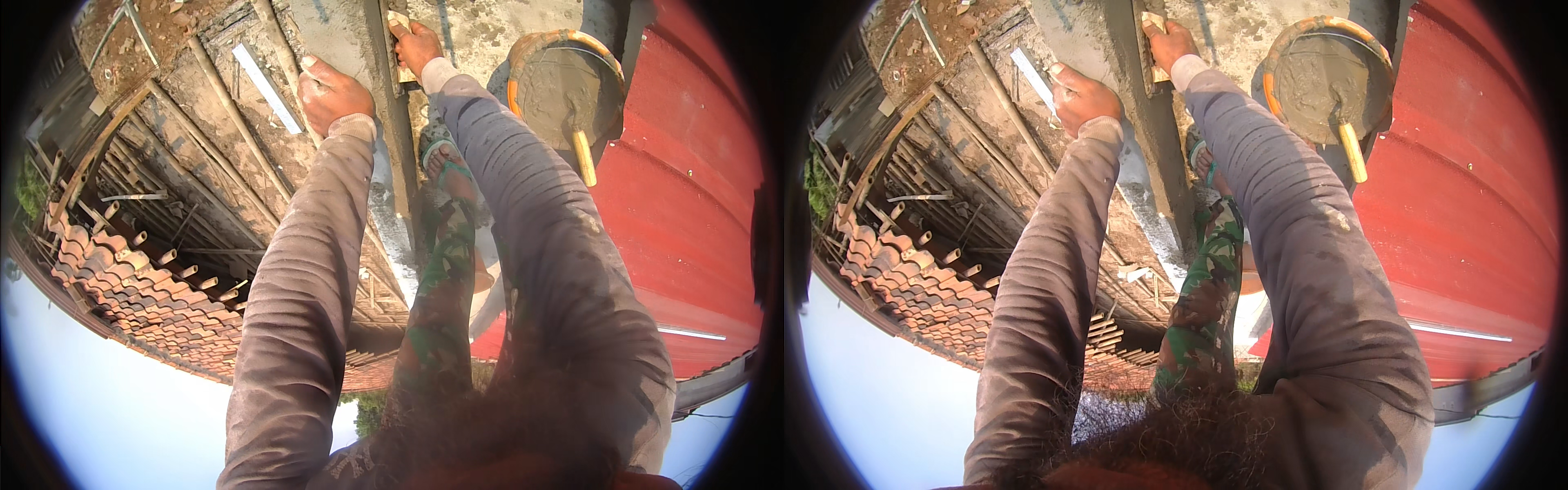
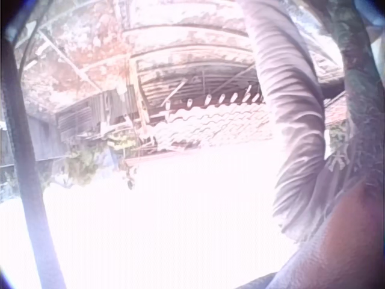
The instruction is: The person applies mortar to a concrete ledge on a rooftop using a trowel, dipping the tool into a bucket of mixture and spreading it along the surface.
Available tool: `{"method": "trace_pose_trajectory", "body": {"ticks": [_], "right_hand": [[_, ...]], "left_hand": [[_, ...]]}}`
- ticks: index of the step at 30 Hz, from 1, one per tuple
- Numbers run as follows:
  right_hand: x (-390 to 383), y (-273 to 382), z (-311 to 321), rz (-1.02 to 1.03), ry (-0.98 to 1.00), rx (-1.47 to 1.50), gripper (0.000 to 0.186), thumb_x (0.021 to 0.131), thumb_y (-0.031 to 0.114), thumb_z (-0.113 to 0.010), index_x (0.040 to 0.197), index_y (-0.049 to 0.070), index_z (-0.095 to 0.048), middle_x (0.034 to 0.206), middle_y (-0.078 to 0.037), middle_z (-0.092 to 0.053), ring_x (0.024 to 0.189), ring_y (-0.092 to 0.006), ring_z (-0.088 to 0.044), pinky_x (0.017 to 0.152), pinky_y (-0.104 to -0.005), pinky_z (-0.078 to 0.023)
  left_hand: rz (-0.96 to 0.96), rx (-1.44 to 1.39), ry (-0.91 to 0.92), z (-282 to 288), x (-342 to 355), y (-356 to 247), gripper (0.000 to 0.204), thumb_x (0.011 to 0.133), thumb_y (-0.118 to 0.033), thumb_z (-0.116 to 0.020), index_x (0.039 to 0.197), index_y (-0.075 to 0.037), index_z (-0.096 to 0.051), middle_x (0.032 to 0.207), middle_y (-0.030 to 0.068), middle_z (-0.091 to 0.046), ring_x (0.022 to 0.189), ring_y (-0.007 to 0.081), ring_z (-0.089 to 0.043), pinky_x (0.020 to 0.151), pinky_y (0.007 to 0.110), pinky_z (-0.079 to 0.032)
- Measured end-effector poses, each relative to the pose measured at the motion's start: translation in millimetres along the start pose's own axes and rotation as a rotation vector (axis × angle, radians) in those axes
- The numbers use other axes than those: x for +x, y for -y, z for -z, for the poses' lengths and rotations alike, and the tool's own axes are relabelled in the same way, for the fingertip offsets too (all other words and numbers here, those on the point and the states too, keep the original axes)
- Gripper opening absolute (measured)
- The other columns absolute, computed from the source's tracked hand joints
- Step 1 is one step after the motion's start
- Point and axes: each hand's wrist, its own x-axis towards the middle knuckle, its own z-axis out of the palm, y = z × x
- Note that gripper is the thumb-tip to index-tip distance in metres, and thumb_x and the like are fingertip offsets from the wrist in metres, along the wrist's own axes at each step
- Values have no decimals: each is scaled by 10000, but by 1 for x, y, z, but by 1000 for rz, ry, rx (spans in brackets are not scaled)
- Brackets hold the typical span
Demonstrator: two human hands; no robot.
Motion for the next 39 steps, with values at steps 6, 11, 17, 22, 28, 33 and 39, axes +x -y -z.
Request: {"method": "trace_pose_trajectory", "body": {"ticks": [6, 11, 17, 22, 28, 33, 39], "right_hand": [[-110, -96, 10, -492, -13, 227, 751, 957, 360, -742, 1509, -51, -443, 1301, -275, -636, 1121, -278, -647, 956, -359, -503], [-102, -53, 13, -148, 94, 144, 624, 982, 367, -702, 1421, -33, -512, 1113, -164, -634, 877, -218, -613, 798, -335, -494], [-24, 11, 2, 80, 50, 101, 385, 1024, 333, -640, 1248, 20, -616, 707, 5, -526, 601, -96, -476, 554, -292, -446], [-45, -71, 3, -203, 0, 12, 704, 969, 433, -673, 1457, -44, -501, 1382, -273, -601, 1303, -363, -574, 1093, -394, -445], [-158, -119, 20, -507, 56, 190, 519, 1009, 353, -674, 1378, 3, -567, 715, -16, -570, 594, -118, -523, 546, -291, -466], [-183, -115, 27, -438, 104, 230, 543, 1025, 264, -655, 1479, 42, -457, 755, -6, -555, 595, -106, -484, 535, -313, -435], [-130, -134, 13, -357, -17, 167, 509, 1005, 387, -678, 1331, 5, -595, 848, -50, -634, 642, -173, -564, 581, -393, -487]], "left_hand": [[40, 19, -30, 1, -3, -4, 722, 1069, -565, -305, 1109, 40, -696, 1049, 305, -698, 990, 493, -648, 877, 538, -498], [27, 11, -21, 1, -2, -2, 745, 1064, -582, -302, 1109, 47, -699, 1028, 302, -705, 977, 485, -656, 864, 534, -503], [-20, 23, -13, 6, -4, -2, 734, 1070, -563, -294, 1028, 48, -698, 991, 304, -701, 923, 496, -656, 826, 551, -504], [-1, 20, -14, -2, 0, 2, 717, 1071, -551, -306, 1004, 46, -698, 983, 300, -704, 925, 494, -657, 820, 560, -503], [-1, 42, -58, -2, 0, 3, 714, 1067, -552, -313, 1066, 43, -709, 994, 293, -710, 944, 481, -667, 842, 544, -514], [-42, -19, -23, 1, 2, 2, 741, 1062, -564, -304, 1109, 61, -700, 1025, 295, -709, 980, 465, -669, 884, 526, -515], [-20, 1, 45, 1, -4, 2, 778, 1055, -600, -282, 1197, 57, -675, 1098, 296, -700, 1038, 463, -665, 941, 505, -511]]}}
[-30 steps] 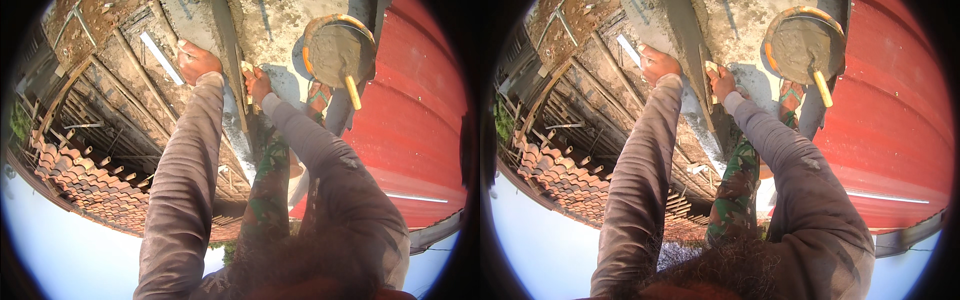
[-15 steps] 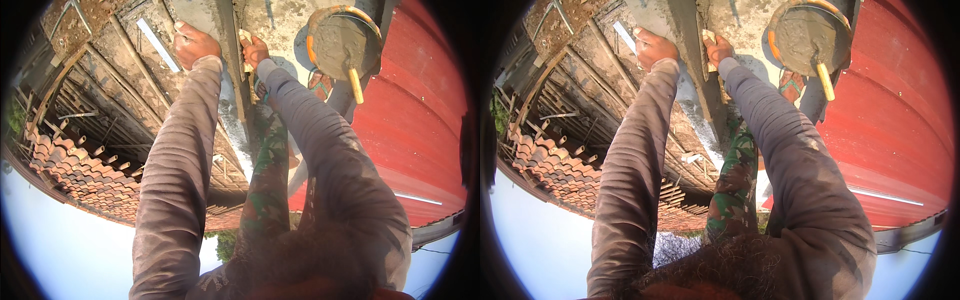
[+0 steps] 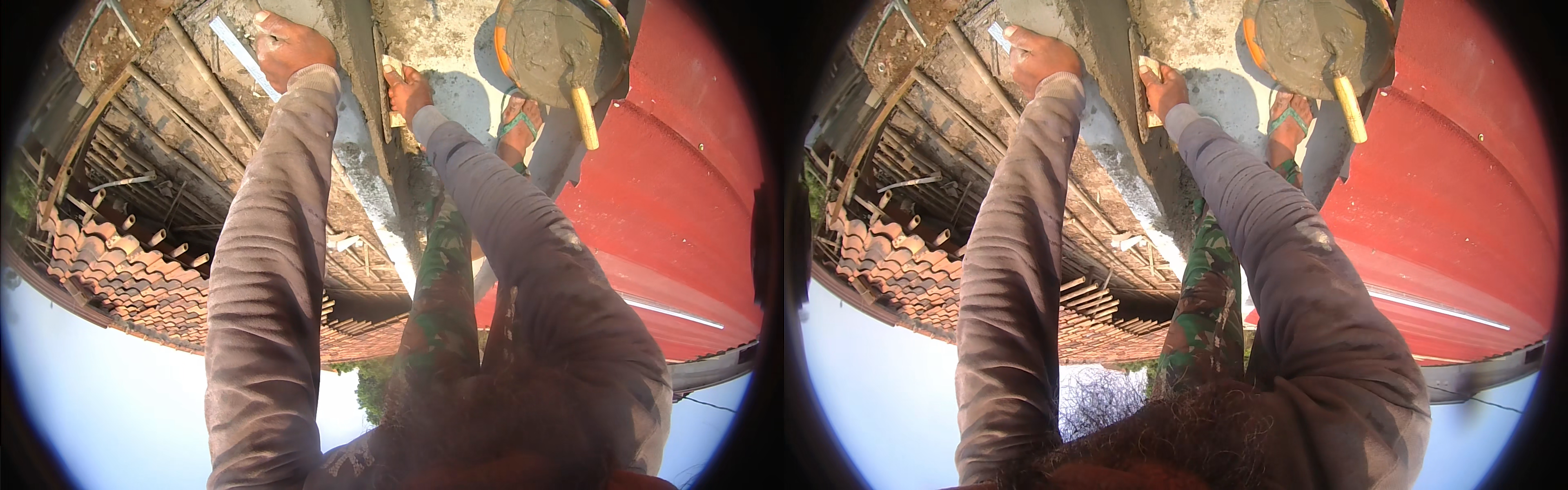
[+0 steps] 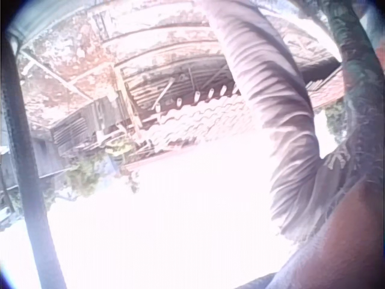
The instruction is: The person applies mortar to a concrete ledge on a rooftop using a trowel, dipping the tool into a bucket of mixture and spreading it along the surface.
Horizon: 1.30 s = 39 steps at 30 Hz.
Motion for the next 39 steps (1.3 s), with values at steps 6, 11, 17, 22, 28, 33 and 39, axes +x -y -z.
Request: {"method": "trace_pose_trajectory", "body": {"ticks": [6, 11, 17, 22, 28, 33, 39], "right_hand": [[-54, -49, 28, -279, 108, -12, 801, 987, 391, -705, 1552, -50, -347, 736, -52, -585, 592, -132, -505, 535, -302, -441], [-28, 40, 4, -12, 46, -21, 690, 980, 384, -693, 1452, -76, -488, 1213, -218, -687, 913, -241, -678, 764, -365, -582], [-37, -14, 14, -289, 28, 108, 613, 990, 352, -685, 1406, -32, -449, 862, -104, -639, 687, -195, -594, 601, -348, -502], [-63, -4, 20, -307, 102, 5, 680, 975, 365, -694, 1465, -47, -465, 893, -133, -651, 752, -222, -628, 624, -372, -534], [7, 94, -12, 232, 90, -34, 512, 960, 370, -704, 1254, -45, -652, 952, -177, -706, 789, -241, -682, 620, -384, -573], [27, 138, -27, 425, 37, -96, 310, 998, 342, -659, 1070, 41, -674, 757, -50, -604, 645, -157, -561, 583, -348, -480], [9, 18, 4, 26, 79, -93, 562, 986, 379, -693, 1399, 18, -574, 996, -139, -732, 789, -251, -672, 736, -394, -541]], "left_hand": [[54, -44, -80, -3, 0, 1, 786, 1047, -618, -291, 1139, 41, -709, 1077, 284, -713, 1021, 467, -661, 946, 501, -505], [-116, -111, -10, 4, -7, 0, 791, 1057, -593, -297, 1012, 62, -739, 1040, 297, -715, 981, 482, -663, 905, 496, -515], [-17, -15, -171, 4, -35, -25, 776, 1061, -577, -296, 1014, 55, -745, 1036, 289, -719, 972, 481, -667, 904, 511, -518], [30, -76, -102, -1, -3, 2, 765, 1055, -578, -303, 1019, 40, -753, 1040, 278, -725, 973, 481, -671, 918, 516, -519], [13, -31, -96, 3, -15, -14, 789, 1048, -612, -280, 1131, 34, -725, 1113, 291, -709, 1046, 468, -662, 960, 504, -505], [23, 38, -18, 3, 0, 2, 781, 1054, -613, -256, 1222, 12, -692, 1115, 267, -714, 1067, 447, -666, 942, 514, -513], [67, 54, -40, 0, 0, -5, 750, 1065, -577, -262, 1122, 18, -714, 1046, 289, -713, 1016, 473, -664, 898, 543, -506]]}}
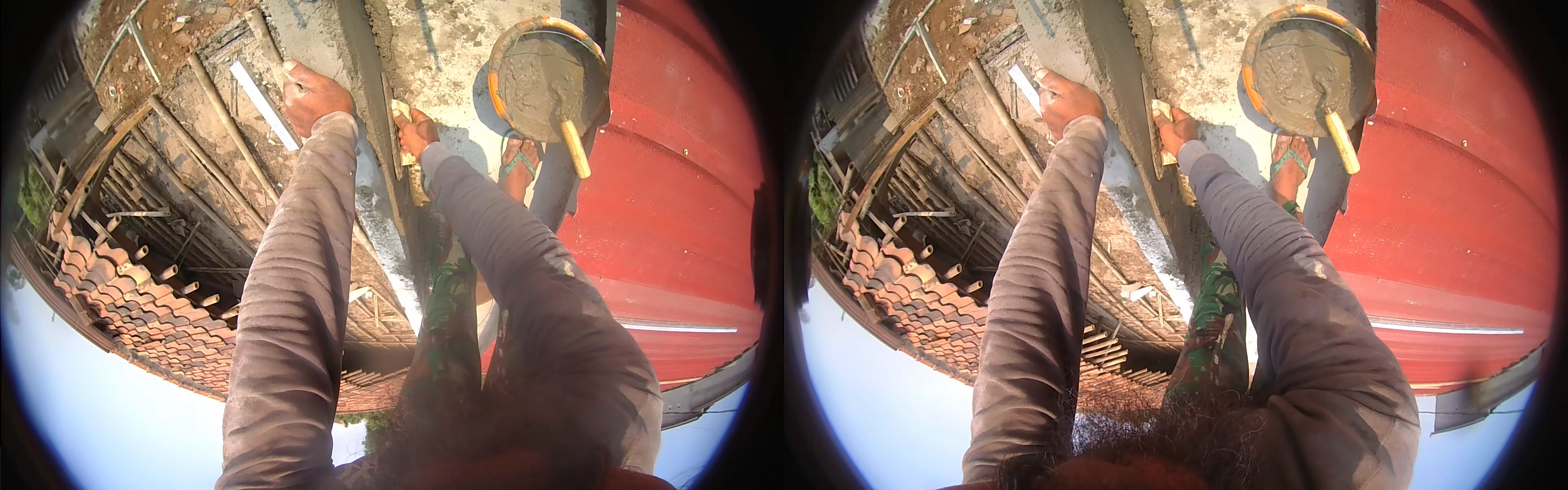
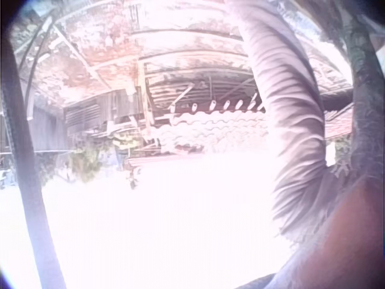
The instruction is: The person applies mortar to a concrete ledge on a rooftop using a trowel, dipping the tool into a bucket of mixture and spreading it along the surface.
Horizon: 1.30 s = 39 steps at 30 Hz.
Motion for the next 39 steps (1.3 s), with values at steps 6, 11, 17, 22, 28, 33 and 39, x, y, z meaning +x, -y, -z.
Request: {"method": "trace_pose_trajectory", "body": {"ticks": [6, 11, 17, 22, 28, 33, 39], "right_hand": [[-41, 44, -1, 178, 157, 130, 530, 1010, 308, -691, 1430, 31, -526, 1223, -58, -671, 1046, -134, -604, 921, -292, -486], [33, 217, -30, 1006, -33, -7, 468, 1039, 341, -635, 1410, 69, -551, 1007, -31, -676, 791, -97, -579, 738, -313, -526], [84, 212, -23, 669, 12, -53, 434, 1040, 325, -598, 1381, 58, -571, 958, -87, -659, 798, -197, -583, 737, -361, -519], [70, 125, -17, 219, 42, -19, 687, 1005, 368, -658, 1512, -37, -431, 1416, -228, -592, 1254, -290, -620, 1025, -353, -487], [-20, 7, -3, -30, 53, 62, 540, 1008, 360, -670, 1410, 22, -543, 1002, -53, -661, 778, -135, -590, 664, -299, -505], [-23, 54, -4, 181, 164, 174, 426, 1012, 330, -677, 1317, 44, -596, 950, 2, -645, 732, -91, -541, 638, -289, -473], [-30, 161, -19, 675, 197, 200, 360, 1029, 320, -662, 1268, 61, -588, 914, 18, -629, 739, -67, -526, 661, -255, -469]], "left_hand": [[-15, -7, -22, 1, 4, 4, 677, 1070, -531, -329, 1045, 25, -714, 1039, 287, -709, 974, 491, -651, 861, 542, -503], [-34, -11, 11, 0, 3, -4, 686, 1069, -553, -311, 1089, 5, -710, 1054, 262, -706, 967, 489, -652, 857, 561, -498], [-12, -4, 39, 0, 6, 1, 718, 1067, -582, -282, 1117, 0, -700, 1133, 261, -680, 1021, 475, -643, 879, 560, -497], [1, -28, 40, 2, 6, 2, 728, 1062, -589, -295, 1114, 20, -690, 1088, 275, -691, 1013, 481, -647, 890, 546, -501], [-17, 10, -54, -8, 6, 12, 729, 1064, -578, -299, 1117, 36, -688, 1044, 283, -704, 973, 473, -664, 866, 542, -513], [-67, -41, -5, 1, 3, 7, 734, 1063, -579, -300, 1072, 31, -706, 1024, 296, -707, 958, 479, -670, 850, 538, -522], [-33, -54, -23, 0, -1, 2, 732, 1057, -588, -315, 1041, 19, -723, 1015, 291, -714, 970, 483, -671, 860, 540, -525]]}}
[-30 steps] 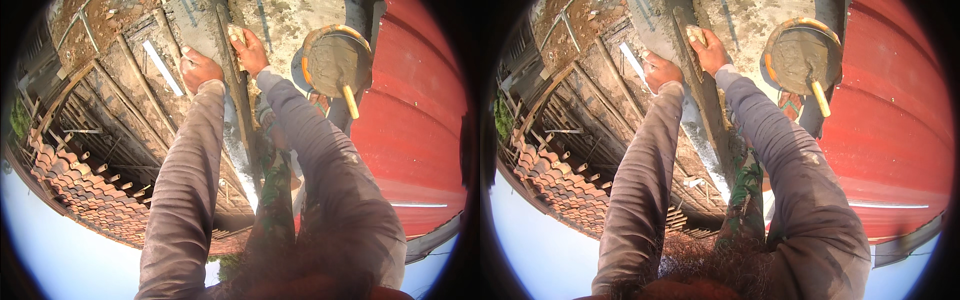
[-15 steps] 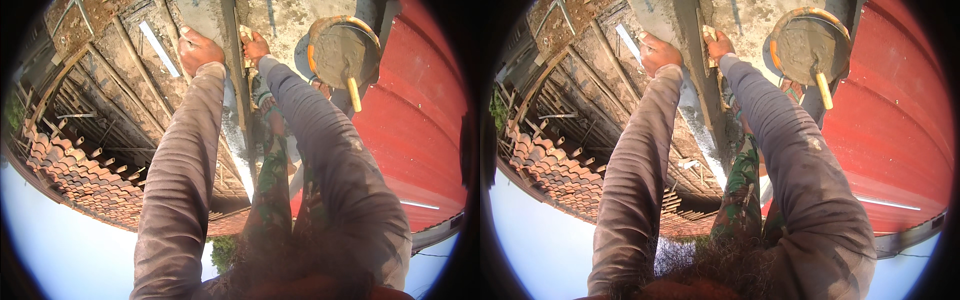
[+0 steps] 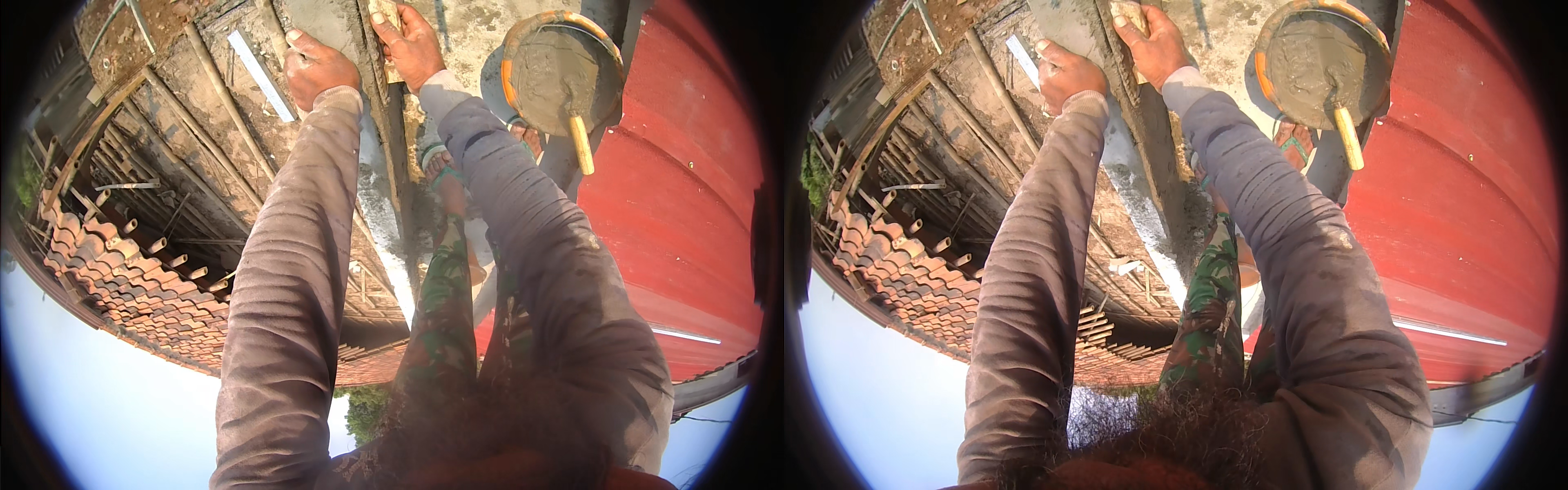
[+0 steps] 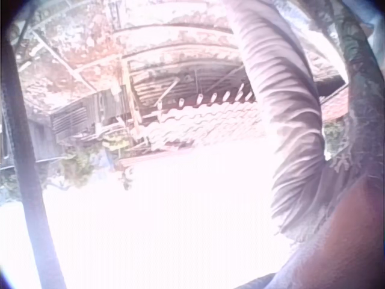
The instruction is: The person applies mortar to a concrete ledge on a rooftop using a trowel, dipping the tool into a bucket of mixture and spreading it along the surface.
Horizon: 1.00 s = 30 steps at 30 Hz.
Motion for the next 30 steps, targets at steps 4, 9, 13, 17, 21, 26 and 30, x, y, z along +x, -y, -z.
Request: {"method": "trace_pose_trajectory", "body": {"ticks": [4, 9, 13, 17, 21, 26, 30], "right_hand": [[-77, -36, 6, -103, 8, 25, 432, 1023, 246, -672, 1358, 9, -536, 1219, -86, -660, 1120, -140, -593, 964, -302, -477], [-75, -51, 13, -198, -61, 24, 436, 1023, 255, -670, 1352, -4, -547, 1259, -96, -653, 1137, -153, -596, 985, -310, -477], [-18, 4, -3, -6, -29, -28, 421, 1019, 287, -673, 1299, -13, -582, 1150, -87, -705, 1031, -140, -627, 920, -310, -501], [-82, -33, 8, -222, -25, 8, 410, 1035, 258, -652, 1349, 13, -556, 1233, -60, -666, 1009, -135, -622, 867, -309, -510], [-126, -83, 29, -498, -96, -78, 410, 1033, 263, -658, 1364, 44, -553, 1072, -9, -640, 809, -76, -546, 667, -245, -468], [3, -31, 11, -283, -77, -82, 274, 1031, 281, -652, 1195, 64, -611, 797, 31, -550, 652, -66, -481, 595, -234, -440], [121, 8, 5, -229, -19, -42, 293, 1038, 317, -634, 1163, 54, -602, 776, 8, -550, 646, -97, -507, 599, -293, -513]], "left_hand": [[25, 26, -17, -2, 4, 7, 719, 1052, -593, -327, 1080, 5, -724, 1042, 289, -712, 984, 481, -670, 875, 543, -524], [16, 0, 25, 3, 3, 3, 813, 1043, -632, -251, 1154, 33, -706, 1075, 294, -715, 1048, 478, -659, 943, 524, -499], [13, -1, 33, 2, 2, 1, 760, 1053, -604, -286, 1124, 23, -708, 1065, 281, -717, 1020, 470, -671, 918, 531, -514], [45, 34, 19, 3, 1, -4, 697, 1060, -578, -321, 1092, -7, -719, 1060, 269, -715, 1000, 460, -674, 895, 535, -519], [21, 66, 10, 0, 4, 1, 673, 1062, -560, -326, 1094, -17, -723, 1075, 257, -712, 1012, 464, -662, 894, 539, -508], [-55, 23, 43, -2, 9, 6, 648, 1070, -534, -316, 1136, -22, -708, 1143, 235, -689, 1026, 463, -650, 891, 548, -504], [-3, 64, 81, 8, 6, -6, 611, 1073, -509, -339, 1142, -24, -704, 1143, 219, -690, 1019, 450, -657, 883, 529, -514]]}}
